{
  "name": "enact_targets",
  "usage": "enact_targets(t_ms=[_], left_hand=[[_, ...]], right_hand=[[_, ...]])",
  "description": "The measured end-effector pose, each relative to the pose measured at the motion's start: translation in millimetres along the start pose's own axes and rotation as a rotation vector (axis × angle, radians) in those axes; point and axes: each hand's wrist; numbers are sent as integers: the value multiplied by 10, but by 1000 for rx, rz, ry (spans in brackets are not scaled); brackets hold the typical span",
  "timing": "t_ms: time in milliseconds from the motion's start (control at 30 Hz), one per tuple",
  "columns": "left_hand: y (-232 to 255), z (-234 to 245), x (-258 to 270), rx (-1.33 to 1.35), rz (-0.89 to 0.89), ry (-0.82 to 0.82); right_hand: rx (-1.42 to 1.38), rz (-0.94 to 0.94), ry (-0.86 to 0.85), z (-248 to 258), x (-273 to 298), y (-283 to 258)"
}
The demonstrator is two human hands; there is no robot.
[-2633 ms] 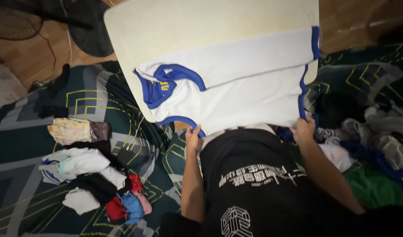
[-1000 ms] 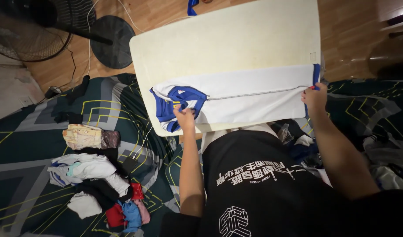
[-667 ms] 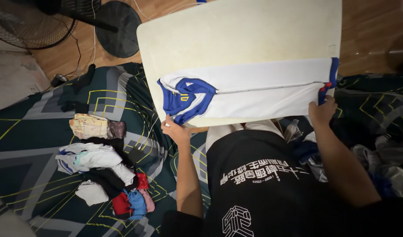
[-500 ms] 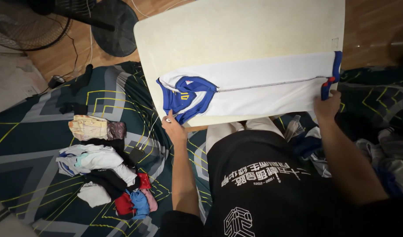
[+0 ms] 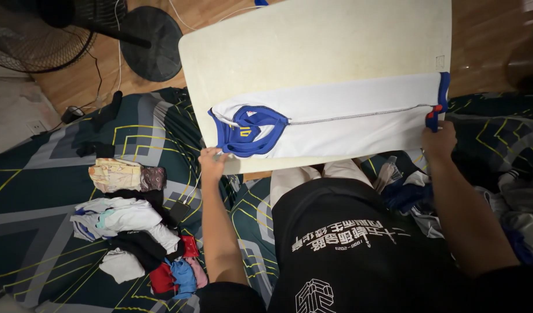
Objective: The recorder folds a blue and white jersey on a small table and then proceeds to button up a red and black varsity jacket.
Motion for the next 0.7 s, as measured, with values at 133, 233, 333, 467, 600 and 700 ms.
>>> enact_targets(t_ms=[133, 233, 333, 467, 600, 700], left_hand=[[-401, -77, -6, 108, 132, -67], [-385, -67, 115, 51, 248, -55], [-351, -184, 202, -120, 304, 42], [-305, -473, 395, -152, 461, 57], [-238, -749, 554, 296, 625, 166], [-178, -836, 577, 806, 779, 219]], right_hand=[[86, 74, -12, 68, -110, 125], [84, 89, -18, 95, -147, 249], [65, 53, -9, 26, -199, 292], [-27, 48, -39, -50, -83, 322], [-141, -13, 48, -159, 5, 613], [-648, -700, 116, -183, 476, 126]])
Point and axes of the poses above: each hand's wrist, its own x-axis away from the middle knuckle, its own z-axis out of the back of the hand, y = z × x, and after that the axes turned 13 degrees about -x, right-handed
